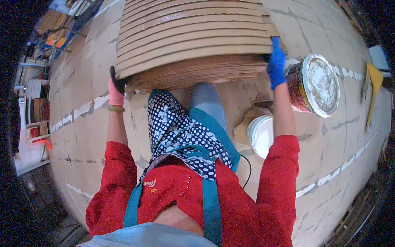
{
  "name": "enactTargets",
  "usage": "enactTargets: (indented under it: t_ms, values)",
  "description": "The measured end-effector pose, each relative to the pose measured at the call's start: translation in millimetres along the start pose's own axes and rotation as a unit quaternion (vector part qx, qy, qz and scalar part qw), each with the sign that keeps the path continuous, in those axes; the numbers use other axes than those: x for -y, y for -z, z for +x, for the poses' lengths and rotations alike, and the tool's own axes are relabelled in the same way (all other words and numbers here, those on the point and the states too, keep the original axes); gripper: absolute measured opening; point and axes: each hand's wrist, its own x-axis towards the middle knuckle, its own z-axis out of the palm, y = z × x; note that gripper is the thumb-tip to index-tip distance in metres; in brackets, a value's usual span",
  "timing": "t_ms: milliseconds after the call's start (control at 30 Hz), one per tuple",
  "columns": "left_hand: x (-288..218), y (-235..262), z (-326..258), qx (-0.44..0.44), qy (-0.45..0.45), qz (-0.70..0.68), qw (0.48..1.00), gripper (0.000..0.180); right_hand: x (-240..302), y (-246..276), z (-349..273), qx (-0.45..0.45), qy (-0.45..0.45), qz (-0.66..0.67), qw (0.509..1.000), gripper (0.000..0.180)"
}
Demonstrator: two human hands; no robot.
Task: Applying glue to curved wooden or cardboard slats using a brush in a factory setting.
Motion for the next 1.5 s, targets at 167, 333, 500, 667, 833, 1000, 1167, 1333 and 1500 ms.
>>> enactTargets:
  t_ms: [167,333,500,667,833,1000,1167,1333,1500]
  values:
    - [-9,-45,-1,-0.161,0.281,-0.057,0.944,0.035,-29,-44,-4,-0.24,0.083,0.121,0.96,0.043]
    - [-50,-44,29,-0.034,0.326,0.228,0.917,0.042,-2,-42,0,-0.2,0.049,-0.199,0.958,0.045]
    - [-53,-49,40,0.058,0.356,0.339,0.869,0.047,5,-42,2,-0.163,0.045,-0.278,0.945,0.048]
    - [-53,-55,34,0.019,0.337,0.367,0.867,0.046,3,-42,7,-0.161,0.013,-0.27,0.949,0.049]
    - [-44,-41,37,0.038,0.32,0.373,0.87,0.045,-2,-43,14,-0.149,0.026,-0.242,0.959,0.049]
    - [-20,-5,57,0.194,0.191,0.336,0.902,0.045,-22,-13,33,-0.06,0.12,-0.27,0.953,0.051]
    - [-29,-34,76,0.254,0.189,0.163,0.934,0.047,-26,-16,55,-0.065,0.155,-0.287,0.943,0.058]
    - [1,-56,67,0.193,0.234,0.257,0.917,0.048,6,-64,33,-0.123,-0.038,-0.29,0.948,0.057]
    - [38,-30,78,0.248,0.102,0.404,0.875,0.046,-13,-32,31,-0.079,-0.044,-0.04,0.995,0.052]
